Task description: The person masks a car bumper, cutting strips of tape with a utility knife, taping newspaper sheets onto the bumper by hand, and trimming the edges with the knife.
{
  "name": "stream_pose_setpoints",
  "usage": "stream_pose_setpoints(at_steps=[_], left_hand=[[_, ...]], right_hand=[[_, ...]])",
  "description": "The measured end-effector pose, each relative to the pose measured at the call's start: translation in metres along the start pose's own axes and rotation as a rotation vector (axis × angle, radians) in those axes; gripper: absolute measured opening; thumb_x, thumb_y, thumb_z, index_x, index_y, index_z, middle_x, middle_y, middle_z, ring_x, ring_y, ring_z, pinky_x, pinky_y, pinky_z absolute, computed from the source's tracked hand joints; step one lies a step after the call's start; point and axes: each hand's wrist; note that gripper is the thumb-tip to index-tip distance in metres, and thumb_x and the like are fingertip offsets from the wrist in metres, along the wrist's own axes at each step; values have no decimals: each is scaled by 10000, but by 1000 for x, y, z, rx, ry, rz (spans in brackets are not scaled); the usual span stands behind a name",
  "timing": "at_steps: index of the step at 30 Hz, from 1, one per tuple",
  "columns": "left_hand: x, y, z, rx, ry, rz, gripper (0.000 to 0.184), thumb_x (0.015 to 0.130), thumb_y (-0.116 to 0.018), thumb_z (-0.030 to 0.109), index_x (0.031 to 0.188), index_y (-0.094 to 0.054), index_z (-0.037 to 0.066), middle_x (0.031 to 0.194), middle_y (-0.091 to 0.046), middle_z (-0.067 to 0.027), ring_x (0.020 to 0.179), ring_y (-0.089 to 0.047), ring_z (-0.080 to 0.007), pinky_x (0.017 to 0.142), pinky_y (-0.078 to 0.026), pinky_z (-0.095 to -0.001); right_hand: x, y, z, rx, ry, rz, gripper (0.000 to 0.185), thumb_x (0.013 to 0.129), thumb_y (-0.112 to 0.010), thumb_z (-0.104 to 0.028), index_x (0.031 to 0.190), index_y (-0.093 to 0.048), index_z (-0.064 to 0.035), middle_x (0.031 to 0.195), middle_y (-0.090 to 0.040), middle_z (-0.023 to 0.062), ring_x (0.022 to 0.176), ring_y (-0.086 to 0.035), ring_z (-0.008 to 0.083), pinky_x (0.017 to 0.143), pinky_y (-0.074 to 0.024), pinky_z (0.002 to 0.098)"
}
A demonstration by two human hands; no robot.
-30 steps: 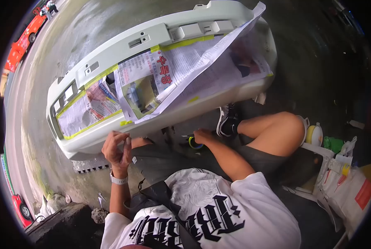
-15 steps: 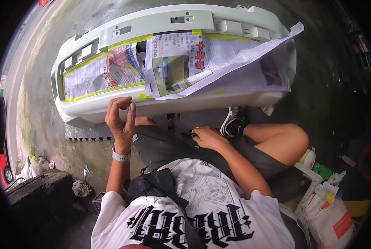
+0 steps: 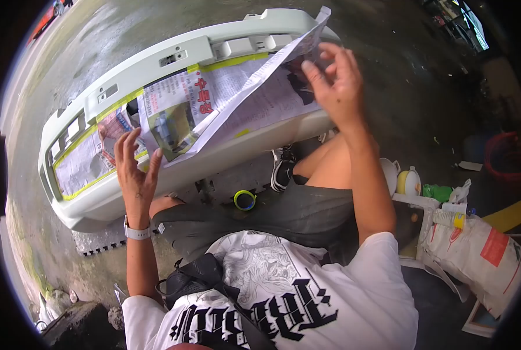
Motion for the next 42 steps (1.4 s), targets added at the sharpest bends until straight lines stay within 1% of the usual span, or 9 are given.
stream_pose_setpoints(at_steps=[6, 13, 16, 21, 27, 29, 31, 34, 42], left_hand=[[4, -9, 1, 90, -59, 43, 543, 924, -819, 208, 1406, -609, 70, 1389, -575, -190, 1263, -592, -388, 1058, -492, -488], [-1, -18, 1, 24, 114, 9, 497, 931, -815, 212, 1368, -625, 72, 1405, -557, -190, 1174, -634, -381, 966, -540, -454], [-1, -21, -8, 52, 34, 68, 521, 917, -845, 244, 1362, -635, 73, 1332, -598, -142, 980, -660, -236, 712, -560, -350], [12, -20, 9, -130, 202, 48, 661, 887, -877, 240, 1424, -556, 27, 1096, -677, -132, 784, -630, -182, 687, -540, -314], [12, -30, -16, -208, 258, 44, 731, 859, -854, 113, 1483, -482, 34, 709, -591, -42, 590, -492, -143, 556, -392, -301], [14, -33, -22, -289, 285, 53, 728, 860, -845, 88, 1491, -485, 37, 680, -566, -29, 585, -461, -130, 547, -359, -295], [15, -30, -19, -293, 305, 29, 732, 861, -836, 74, 1505, -487, 41, 675, -571, -29, 583, -457, -110, 549, -365, -281], [18, -26, -12, -332, 321, 8, 696, 876, -812, 47, 1498, -500, 48, 703, -604, -33, 608, -475, -89, 568, -380, -260], [22, -18, -14, -277, 336, -72, 635, 897, -765, -24, 1477, -527, 73, 801, -718, -61, 681, -565, -73, 613, -446, -255]], right_hand=[[73, 13, 41, -51, 277, 35, 439, 982, -760, -223, 1401, -659, -139, 1337, -674, 60, 1119, -683, 211, 906, -534, 330], [65, -17, 59, -551, 61, -720, 311, 922, -785, -309, 1087, -715, -54, 1016, -739, 135, 916, -719, 296, 803, -547, 421], [37, -15, 72, -453, -156, -932, 350, 878, -828, -309, 1065, -697, -45, 932, -724, 169, 850, -702, 337, 764, -528, 427], [-2, -25, 103, -211, 54, -921, 459, 833, -874, -265, 1159, -639, -41, 877, -697, 173, 835, -680, 292, 760, -519, 404], [-11, -34, 165, 23, -276, -850, 588, 808, -898, -330, 1229, -629, -20, 1134, -685, 200, 1020, -673, 323, 891, -534, 439], [-11, -26, 179, -220, -335, -486, 660, 821, -893, -332, 1289, -590, 21, 1168, -673, 208, 1024, -674, 307, 899, -538, 419], [-10, -16, 183, -180, -494, -404, 686, 822, -897, -306, 1291, -570, 74, 1156, -669, 207, 1018, -676, 313, 883, -550, 404], [-6, -8, 193, 120, -984, -514, 593, 807, -919, -276, 1229, -605, -3, 828, -600, 20, 533, -421, 65, 418, -258, 266], [1, -6, 217, 374, -1162, -634, 333, 787, -920, -159, 1010, -678, -109, 707, -548, -67, 488, -315, 24, 425, -158, 249]])
Point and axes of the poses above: each hand's wrist, its own x-axis towards the middle knuckle, its own y-axis out of the back of the hand, z = x × y
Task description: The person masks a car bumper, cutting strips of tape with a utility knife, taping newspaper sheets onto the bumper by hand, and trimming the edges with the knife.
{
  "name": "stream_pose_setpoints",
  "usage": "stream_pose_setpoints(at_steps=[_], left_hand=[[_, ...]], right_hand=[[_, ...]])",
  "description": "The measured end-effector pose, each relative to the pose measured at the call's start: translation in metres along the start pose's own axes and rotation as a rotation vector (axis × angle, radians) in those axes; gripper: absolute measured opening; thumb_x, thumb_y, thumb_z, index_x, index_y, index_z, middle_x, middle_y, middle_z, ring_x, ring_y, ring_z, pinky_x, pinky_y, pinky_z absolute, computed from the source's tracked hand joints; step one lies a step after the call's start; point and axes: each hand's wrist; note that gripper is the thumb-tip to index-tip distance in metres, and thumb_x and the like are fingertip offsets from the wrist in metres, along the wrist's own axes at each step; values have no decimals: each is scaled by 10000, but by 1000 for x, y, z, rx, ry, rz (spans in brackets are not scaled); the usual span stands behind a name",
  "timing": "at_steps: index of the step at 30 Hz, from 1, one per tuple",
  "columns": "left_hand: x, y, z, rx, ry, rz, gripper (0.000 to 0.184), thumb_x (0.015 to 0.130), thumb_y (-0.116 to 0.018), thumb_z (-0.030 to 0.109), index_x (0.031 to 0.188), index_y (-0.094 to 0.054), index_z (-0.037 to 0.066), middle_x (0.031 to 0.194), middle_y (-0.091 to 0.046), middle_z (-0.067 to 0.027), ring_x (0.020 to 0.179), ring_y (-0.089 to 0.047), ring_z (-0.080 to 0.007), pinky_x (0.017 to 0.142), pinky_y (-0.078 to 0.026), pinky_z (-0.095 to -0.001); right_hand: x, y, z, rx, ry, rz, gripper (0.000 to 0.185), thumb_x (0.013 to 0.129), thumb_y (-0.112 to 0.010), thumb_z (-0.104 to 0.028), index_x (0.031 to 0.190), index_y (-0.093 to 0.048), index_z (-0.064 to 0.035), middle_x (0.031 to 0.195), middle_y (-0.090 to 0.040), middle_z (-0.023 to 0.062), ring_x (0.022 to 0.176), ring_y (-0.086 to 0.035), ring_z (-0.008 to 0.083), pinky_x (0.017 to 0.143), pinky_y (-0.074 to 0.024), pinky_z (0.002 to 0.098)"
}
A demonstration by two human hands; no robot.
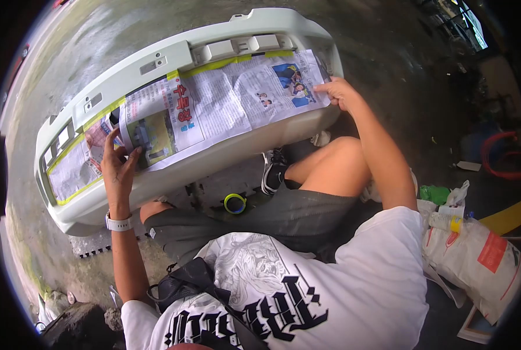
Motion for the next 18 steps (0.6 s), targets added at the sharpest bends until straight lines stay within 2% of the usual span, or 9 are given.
stream_pose_setpoints(at_steps=[2, 5, 7, 10, 13, 15, 17, 18], left_hand=[[4, 4, -2, 14, -11, -4, 637, 897, -763, -25, 1480, -526, 75, 816, -729, -60, 695, -577, -67, 619, -455, -254], [8, 10, -10, -10, 81, -65, 636, 902, -748, -36, 1488, -523, 73, 897, -756, -75, 732, -612, -65, 645, -467, -236], [12, 9, -19, -216, 142, -120, 630, 909, -736, -39, 1492, -520, 61, 955, -757, -99, 725, -637, -75, 606, -475, -234], [15, 17, -2, -242, 277, -192, 608, 923, -722, -42, 1489, -516, 40, 978, -749, -112, 697, -645, -84, 537, -475, -242], [21, 21, -8, -319, 299, -243, 593, 931, -713, -46, 1485, -514, 23, 948, -740, -95, 667, -632, -79, 482, -459, -250], [24, 25, -17, -350, 311, -250, 577, 936, -726, -39, 1473, -522, 14, 943, -738, -84, 668, -631, -80, 496, -468, -242], [23, 25, -13, -464, 441, -247, 539, 954, -766, 30, 1450, -554, 52, 886, -714, -11, 562, -523, -23, 445, -347, -201], [23, 28, -7, -456, 465, -246, 549, 935, -774, 2, 1436, -550, 24, 922, -726, -49, 655, -619, -77, 487, -451, -230]], right_hand=[[2, -1, -3, 11, -8, 23, 330, 791, -917, -150, 1015, -678, -107, 699, -542, -68, 487, -320, 26, 421, -159, 249], [5, -2, -2, -31, -36, 47, 270, 841, -894, -156, 984, -667, -117, 688, -518, -80, 475, -281, 18, 420, -152, 240], [13, 7, -3, -69, -144, -21, 292, 821, -893, -122, 997, -661, -104, 691, -557, -56, 470, -323, 23, 410, -179, 237], [14, 9, -4, -77, -119, -29, 289, 833, -882, -96, 990, -640, -106, 697, -557, -54, 467, -330, 22, 404, -186, 237], [22, 19, 3, 17, -93, -21, 290, 855, -837, -11, 985, -596, -108, 700, -551, -52, 476, -343, 20, 403, -205, 232], [16, 18, 0, 113, -68, -28, 314, 886, -808, -5, 915, -537, -162, 691, -494, -81, 471, -319, 13, 392, -203, 220], [17, 30, 0, 217, -46, -110, 298, 915, -783, 5, 918, -545, -173, 690, -487, -93, 471, -368, 8, 382, -248, 210], [15, 34, 0, 265, -36, -124, 287, 924, -774, 5, 931, -551, -175, 694, -491, -94, 467, -370, 8, 382, -251, 209]])
Point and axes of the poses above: each hand's wrist, its own x-axis towards the middle knuckle, its own y-axis out of the back of the hand, z = x × y
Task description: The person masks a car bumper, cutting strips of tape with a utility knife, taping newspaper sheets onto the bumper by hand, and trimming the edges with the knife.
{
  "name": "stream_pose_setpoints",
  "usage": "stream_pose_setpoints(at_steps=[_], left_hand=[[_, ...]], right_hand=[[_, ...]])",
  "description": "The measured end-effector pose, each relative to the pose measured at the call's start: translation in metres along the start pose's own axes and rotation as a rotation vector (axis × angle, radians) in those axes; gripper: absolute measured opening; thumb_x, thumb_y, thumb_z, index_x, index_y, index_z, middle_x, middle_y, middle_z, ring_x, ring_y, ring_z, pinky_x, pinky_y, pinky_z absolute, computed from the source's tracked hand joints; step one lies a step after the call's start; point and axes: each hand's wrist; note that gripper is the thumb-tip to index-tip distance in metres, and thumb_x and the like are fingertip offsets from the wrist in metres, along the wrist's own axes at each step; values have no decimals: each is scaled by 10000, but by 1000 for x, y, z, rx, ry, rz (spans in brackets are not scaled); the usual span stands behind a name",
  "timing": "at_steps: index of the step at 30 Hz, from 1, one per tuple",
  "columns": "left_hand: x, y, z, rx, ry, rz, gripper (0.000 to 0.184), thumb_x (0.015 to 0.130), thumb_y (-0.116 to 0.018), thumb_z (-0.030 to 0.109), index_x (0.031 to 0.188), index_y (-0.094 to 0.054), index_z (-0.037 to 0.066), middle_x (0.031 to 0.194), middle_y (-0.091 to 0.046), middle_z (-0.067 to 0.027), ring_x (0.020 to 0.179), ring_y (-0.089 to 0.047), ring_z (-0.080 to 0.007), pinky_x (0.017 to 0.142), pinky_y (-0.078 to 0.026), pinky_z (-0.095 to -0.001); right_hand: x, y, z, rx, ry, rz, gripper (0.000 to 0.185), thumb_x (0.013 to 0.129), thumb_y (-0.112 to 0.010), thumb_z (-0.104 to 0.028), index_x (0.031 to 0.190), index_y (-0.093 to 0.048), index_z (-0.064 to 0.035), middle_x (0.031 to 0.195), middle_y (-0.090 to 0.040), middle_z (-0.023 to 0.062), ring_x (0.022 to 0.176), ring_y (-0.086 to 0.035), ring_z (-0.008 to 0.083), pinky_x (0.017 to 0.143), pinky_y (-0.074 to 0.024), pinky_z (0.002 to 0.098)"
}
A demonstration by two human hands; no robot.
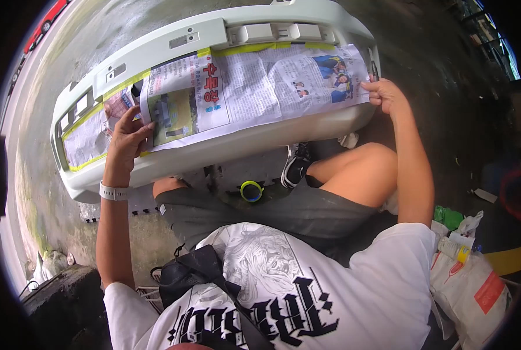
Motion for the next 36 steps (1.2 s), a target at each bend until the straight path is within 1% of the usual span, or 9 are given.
stream_pose_setpoints(at_steps=[10, 15, 17, 18, 22, 31, 32, 34, 36], left_hand=[[6, 8, -2, -65, -66, -16, 493, 963, -749, -4, 1425, -580, 36, 853, -719, 1, 460, -409, 4, 383, -254, -202], [5, 7, 8, -105, -131, -60, 494, 979, -729, 3, 1447, -576, 33, 911, -740, -20, 516, -590, -36, 387, -339, -180], [-1, -4, 19, -92, -201, -3, 492, 993, -709, 6, 1463, -571, 51, 958, -738, -30, 649, -715, -86, 434, -430, -178], [-7, -7, 27, 21, -218, 11, 500, 1008, -670, -21, 1486, -550, 63, 985, -731, -47, 814, -760, -121, 578, -550, -201], [-2, -13, 19, 112, -488, 40, 542, 1013, -616, -82, 1522, -485, 51, 1029, -715, -80, 976, -751, -156, 852, -621, -270], [2, -18, -21, 374, -772, 332, 551, 954, -711, -98, 1456, -550, 61, 1058, -748, -50, 883, -695, -91, 808, -562, -248], [1, -16, -26, 401, -729, 328, 598, 968, -669, -127, 1511, -481, 42, 1206, -711, -109, 986, -704, -118, 895, -553, -266], [-2, -13, -30, 424, -701, 320, 605, 968, -673, -125, 1515, -480, 46, 1185, -718, -102, 989, -701, -116, 893, -548, -264], [-4, -20, -25, 376, -681, 308, 613, 977, -698, -85, 1531, -473, 49, 1065, -741, -72, 990, -685, -102, 889, -521, -247]], right_hand=[[0, 5, -4, 184, 203, -67, 373, 932, -729, 38, 1238, -544, -67, 849, -599, 9, 602, -566, 71, 410, -333, 205], [11, 3, 2, 239, 270, -39, 399, 930, -680, 58, 1294, -542, -31, 918, -668, 78, 700, -666, 133, 410, -356, 218], [16, 4, 4, 265, 301, -3, 408, 928, -660, 68, 1309, -546, -21, 946, -690, 98, 733, -689, 151, 411, -362, 219], [19, 7, 5, 277, 295, -52, 411, 923, -641, 79, 1311, -547, -16, 960, -698, 110, 744, -694, 163, 410, -366, 221], [20, 9, 7, 339, 310, -138, 436, 902, -610, 109, 1316, -545, -9, 1001, -718, 142, 764, -701, 185, 410, -380, 228], [19, 8, 16, 331, 337, -45, 378, 893, -635, 61, 1260, -577, -9, 1024, -717, 159, 794, -705, 178, 417, -393, 230], [17, 9, 15, 327, 336, -41, 378, 893, -635, 61, 1260, -577, -9, 1024, -717, 159, 794, -705, 178, 417, -393, 230], [12, 11, 14, 326, 212, -245, 231, 948, -700, -81, 1163, -633, -34, 974, -725, 133, 722, -696, 166, 390, -368, 228], [-9, -15, 2, 325, 149, -129, 192, 986, -702, -173, 1125, -648, -53, 906, -714, 101, 621, -636, 157, 376, -353, 226]])
Point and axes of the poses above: each hand's wrist, its own x-axis towards the middle knuckle, its own y-axis out of the back of the hand, z = x × y
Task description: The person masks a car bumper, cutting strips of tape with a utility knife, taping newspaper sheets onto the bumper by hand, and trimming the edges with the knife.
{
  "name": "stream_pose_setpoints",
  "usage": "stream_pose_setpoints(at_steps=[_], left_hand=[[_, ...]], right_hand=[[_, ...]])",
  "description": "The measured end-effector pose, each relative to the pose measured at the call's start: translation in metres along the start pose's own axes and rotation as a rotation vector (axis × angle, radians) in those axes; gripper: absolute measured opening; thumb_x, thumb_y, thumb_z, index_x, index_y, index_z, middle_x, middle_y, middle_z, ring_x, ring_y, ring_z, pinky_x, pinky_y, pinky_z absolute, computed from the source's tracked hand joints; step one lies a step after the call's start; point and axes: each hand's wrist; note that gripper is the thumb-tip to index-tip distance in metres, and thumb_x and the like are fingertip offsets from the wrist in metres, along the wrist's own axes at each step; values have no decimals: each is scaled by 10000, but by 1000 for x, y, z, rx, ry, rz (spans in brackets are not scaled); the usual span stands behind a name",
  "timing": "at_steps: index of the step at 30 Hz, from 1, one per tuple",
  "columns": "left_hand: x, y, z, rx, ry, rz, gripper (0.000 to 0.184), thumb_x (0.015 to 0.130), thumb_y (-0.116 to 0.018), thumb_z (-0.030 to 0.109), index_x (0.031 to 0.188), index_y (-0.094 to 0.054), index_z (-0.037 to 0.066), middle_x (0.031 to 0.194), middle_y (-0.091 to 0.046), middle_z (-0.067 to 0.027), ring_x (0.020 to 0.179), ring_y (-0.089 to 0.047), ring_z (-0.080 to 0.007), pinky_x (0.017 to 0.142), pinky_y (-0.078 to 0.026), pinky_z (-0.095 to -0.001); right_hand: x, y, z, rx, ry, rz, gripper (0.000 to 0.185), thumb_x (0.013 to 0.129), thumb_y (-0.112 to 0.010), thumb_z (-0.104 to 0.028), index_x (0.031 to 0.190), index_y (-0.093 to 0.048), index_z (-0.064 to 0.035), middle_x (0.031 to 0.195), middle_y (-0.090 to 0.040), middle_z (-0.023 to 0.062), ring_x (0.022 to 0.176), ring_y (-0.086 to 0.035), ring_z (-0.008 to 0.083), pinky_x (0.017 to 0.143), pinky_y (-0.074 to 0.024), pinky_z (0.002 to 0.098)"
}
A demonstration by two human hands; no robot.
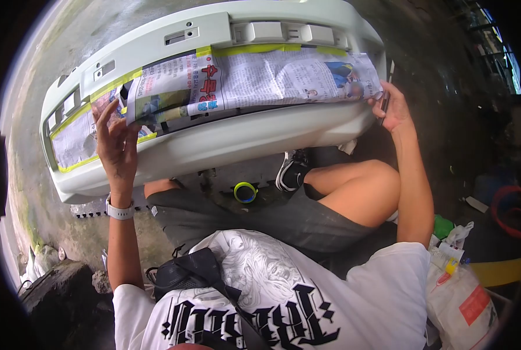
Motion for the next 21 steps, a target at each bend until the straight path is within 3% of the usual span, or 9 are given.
stream_pose_setpoints(at_steps=[2, 3, 7, 8, 11, 13, 17, 18, 21], left_hand=[[1, -3, 1, -74, 30, -15, 590, 975, -726, -46, 1511, -499, 50, 1051, -752, -78, 956, -692, -94, 869, -532, -243], [1, -3, 1, -139, 57, -31, 569, 974, -753, -6, 1491, -525, 51, 1036, -763, -85, 921, -699, -87, 850, -543, -240], [8, -6, 2, -212, 178, -42, 527, 1022, -719, 43, 1503, -507, 13, 1017, -724, -57, 946, -644, -83, 858, -506, -244], [9, -10, 6, -196, 182, 11, 516, 1010, -734, 44, 1484, -532, 8, 927, -703, -10, 837, -597, -62, 754, -477, -230], [10, -1, 8, -161, 227, -55, 533, 999, -741, 35, 1490, -534, 22, 871, -674, 13, 757, -547, -41, 661, -441, -213], [13, 5, 17, -92, 218, -73, 524, 991, -746, 32, 1480, -557, 49, 906, -726, -20, 777, -611, -41, 643, -475, -194], [20, 10, 23, -35, 369, -145, 555, 966, -765, 40, 1482, -562, 74, 904, -718, -21, 678, -579, -24, 491, -428, -197], [22, 11, 22, -66, 420, -166, 562, 960, -770, 45, 1482, -563, 79, 913, -720, -24, 641, -567, -22, 452, -410, -199], [26, 16, 26, -173, 513, -205, 533, 961, -773, 57, 1454, -570, 57, 933, -724, -27, 636, -593, -33, 441, -417, -201]], right_hand=[[-9, -33, -1, -44, -42, 237, 260, 1002, -763, -333, 1004, -669, -90, 777, -679, 11, 503, -537, 101, 344, -301, 217], [-4, -24, 1, -45, -42, 248, 260, 1002, -763, -333, 1004, -669, -90, 777, -679, 11, 503, -537, 101, 344, -301, 217], [9, -8, 2, -298, -112, 270, 222, 918, -841, -170, 1055, -688, -86, 769, -630, -36, 491, -445, 17, 381, -253, 195], [8, -12, -1, -360, -99, 244, 236, 912, -841, -157, 1068, -681, -82, 769, -621, -45, 484, -418, 12, 387, -231, 203], [1, -19, -12, -452, -110, 184, 293, 901, -836, -120, 1120, -649, -65, 767, -605, -61, 460, -349, 3, 399, -186, 221], [3, -20, -14, -556, -98, 192, 341, 902, -834, -108, 1188, -654, -66, 734, -561, -92, 445, -331, -12, 380, -215, 210], [11, -19, -15, -471, -109, 197, 272, 895, -805, -30, 1101, -633, -72, 726, -557, -76, 433, -359, 8, 384, -227, 207], [14, -17, -16, -369, -132, 192, 233, 888, -765, 40, 1007, -596, -68, 727, -575, -38, 441, -403, 33, 374, -251, 212], [28, -5, -7, -182, -146, 270, 154, 848, -757, 45, 882, -630, -35, 711, -634, 33, 447, -424, 62, 388, -250, 229]])
Point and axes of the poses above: each hand's wrist, its own x-axis towards the middle knuckle, its own y-axis out of the back of the hand, z = x × y
